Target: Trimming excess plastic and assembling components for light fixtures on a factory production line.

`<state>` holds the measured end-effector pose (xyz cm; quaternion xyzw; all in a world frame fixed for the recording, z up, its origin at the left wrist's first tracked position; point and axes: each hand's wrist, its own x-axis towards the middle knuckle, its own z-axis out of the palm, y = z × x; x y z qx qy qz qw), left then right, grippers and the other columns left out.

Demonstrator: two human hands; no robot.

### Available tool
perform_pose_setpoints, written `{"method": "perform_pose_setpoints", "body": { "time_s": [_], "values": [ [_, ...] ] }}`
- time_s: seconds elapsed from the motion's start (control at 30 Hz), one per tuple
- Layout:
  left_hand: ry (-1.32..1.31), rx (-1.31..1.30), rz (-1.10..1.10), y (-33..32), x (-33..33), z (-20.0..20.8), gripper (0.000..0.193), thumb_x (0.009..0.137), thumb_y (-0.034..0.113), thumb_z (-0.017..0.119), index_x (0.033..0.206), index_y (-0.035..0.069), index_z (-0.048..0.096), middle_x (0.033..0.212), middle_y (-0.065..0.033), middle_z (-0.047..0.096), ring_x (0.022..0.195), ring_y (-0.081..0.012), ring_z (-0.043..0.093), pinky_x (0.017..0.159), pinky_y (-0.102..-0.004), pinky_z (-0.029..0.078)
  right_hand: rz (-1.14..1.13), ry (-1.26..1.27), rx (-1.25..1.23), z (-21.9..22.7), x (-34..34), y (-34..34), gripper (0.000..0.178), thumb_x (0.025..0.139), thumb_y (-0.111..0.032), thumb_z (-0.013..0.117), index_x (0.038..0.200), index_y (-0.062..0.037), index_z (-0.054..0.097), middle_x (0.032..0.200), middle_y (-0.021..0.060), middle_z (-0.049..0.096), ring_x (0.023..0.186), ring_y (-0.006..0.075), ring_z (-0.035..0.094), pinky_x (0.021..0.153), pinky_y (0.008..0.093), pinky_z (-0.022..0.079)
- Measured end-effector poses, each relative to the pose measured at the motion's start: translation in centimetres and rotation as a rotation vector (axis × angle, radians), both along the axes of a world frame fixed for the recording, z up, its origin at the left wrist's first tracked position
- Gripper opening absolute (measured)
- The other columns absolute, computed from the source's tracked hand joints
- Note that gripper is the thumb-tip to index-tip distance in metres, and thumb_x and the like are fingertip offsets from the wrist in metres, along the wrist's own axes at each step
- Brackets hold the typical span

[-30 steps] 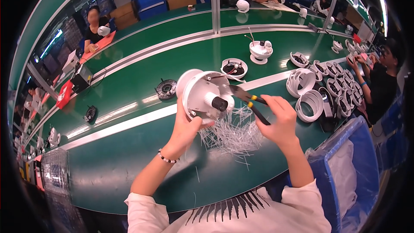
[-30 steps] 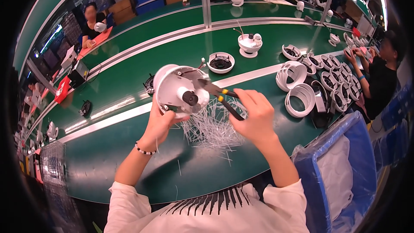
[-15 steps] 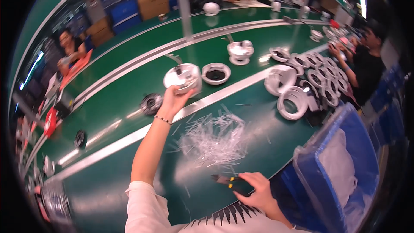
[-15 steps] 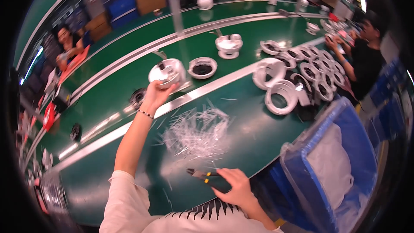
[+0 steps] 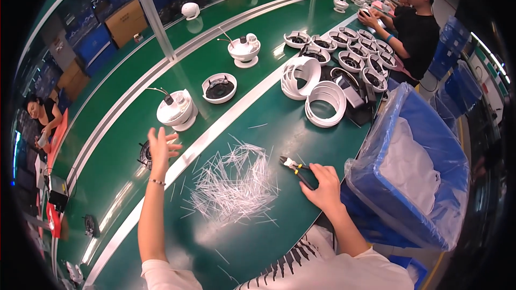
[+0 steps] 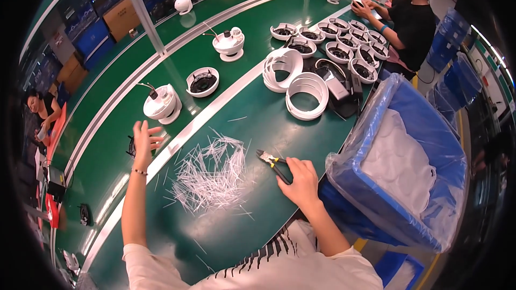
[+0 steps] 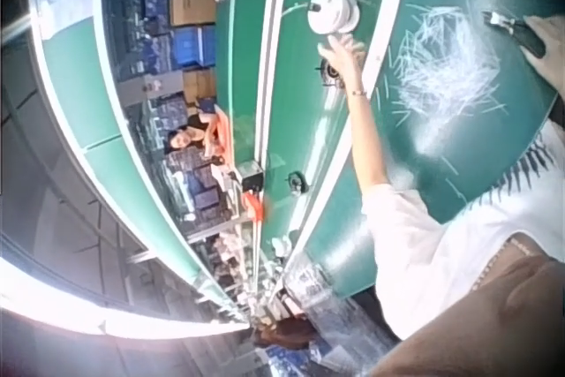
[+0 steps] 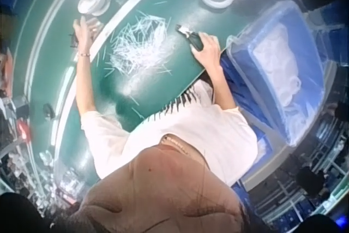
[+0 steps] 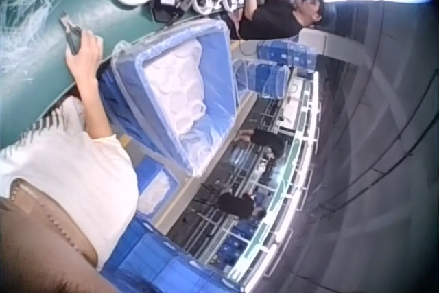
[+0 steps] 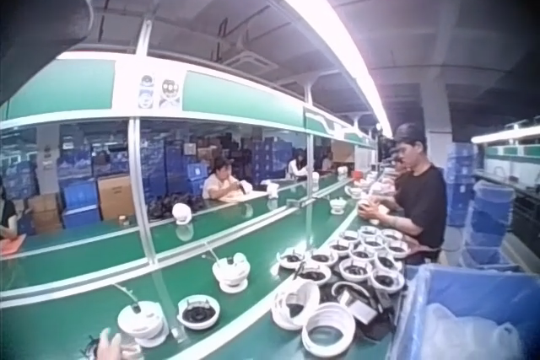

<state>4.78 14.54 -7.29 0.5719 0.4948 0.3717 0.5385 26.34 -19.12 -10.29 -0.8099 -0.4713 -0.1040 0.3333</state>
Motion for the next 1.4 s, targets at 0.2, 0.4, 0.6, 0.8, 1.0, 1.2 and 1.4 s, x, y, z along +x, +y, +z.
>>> {"method": "perform_pose_setpoints", "body": {
  "time_s": [0.2,0.4,0.6,0.8,1.0,1.2,1.4],
  "values": [
    [0.342,0.622,0.182,5.4,-6.5,-1.2,0.044,0.082,0.012,0.050,0.121,0.000,0.034,0.078,-0.0098,0.063,0.062,-0.0140,0.058,0.061,-0.0253,0.046,0.035,-0.074,-0.038,0.3,1.2,2.5,0.058,0.055,-0.042,0.072,0.091,0.0017,0.057,0.099,0.0133,0.054,0.100,0.0325,0.043,0.089,0.0431,0.031],
    [0.920,0.616,-0.105,9.7,-10.3,-3.9,0.059,0.067,0.014,0.063,0.119,-0.002,0.039,0.113,-0.0224,0.049,0.107,-0.0341,0.046,0.092,-0.0369,0.037,-0.337,-0.270,0.202,5.0,13.5,10.0,0.044,0.063,-0.011,0.062,0.105,-0.0032,0.052,0.117,0.0157,0.044,0.113,0.0357,0.034,0.094,0.0445,0.029],
    [0.804,0.569,-0.129,6.6,-8.9,-5.0,0.083,0.063,0.012,0.069,0.131,0.004,0.022,0.105,-0.0200,0.053,0.097,-0.0335,0.052,0.084,-0.0361,0.042,-0.241,-0.043,0.017,1.4,22.3,12.8,0.039,0.059,0.001,0.055,0.097,-0.0059,0.062,0.096,0.0131,0.061,0.093,0.0261,0.057,0.085,0.0325,0.042],
    [0.485,0.117,0.133,7.1,-9.2,-4.2,0.081,0.065,0.026,0.070,0.127,-0.002,0.026,0.091,-0.0149,0.060,0.081,-0.0276,0.060,0.074,-0.0338,0.046,-0.290,-0.096,0.099,5.4,21.1,11.9,0.015,0.064,-0.016,0.067,0.076,-0.0070,0.067,0.068,0.0114,0.063,0.063,0.0246,0.061,0.062,0.0329,0.048],
    [0.432,0.030,0.096,8.0,-7.2,-6.7,0.034,0.070,0.014,0.064,0.098,-0.001,0.056,0.084,-0.0102,0.061,0.075,-0.0144,0.059,0.058,-0.0274,0.051,-0.139,-0.065,0.513,13.5,13.7,11.5,0.011,0.071,-0.007,0.064,0.081,-0.0024,0.066,0.066,0.0066,0.063,0.056,0.0106,0.058,0.051,0.0222,0.044],
    [-0.182,-0.134,0.096,1.1,-8.1,-3.3,0.011,0.081,0.007,0.054,0.087,0.001,0.047,0.082,-0.0086,0.057,0.068,-0.0171,0.060,0.059,-0.0331,0.054,0.684,0.058,0.269,13.4,-4.7,9.4,0.014,0.064,-0.001,0.063,0.078,-0.0033,0.064,0.065,0.0079,0.060,0.049,0.0148,0.055,0.047,0.0237,0.043],
    [-0.314,-0.136,0.006,-7.0,-11.8,-0.8,0.010,0.082,0.009,0.053,0.084,0.004,0.046,0.077,-0.0076,0.059,0.067,-0.0134,0.060,0.057,-0.0273,0.053,0.971,0.216,-0.209,4.8,-12.4,6.6,0.012,0.068,-0.008,0.060,0.080,-0.0039,0.062,0.062,0.0104,0.056,0.052,0.0252,0.055,0.048,0.0332,0.045]
  ]
}}
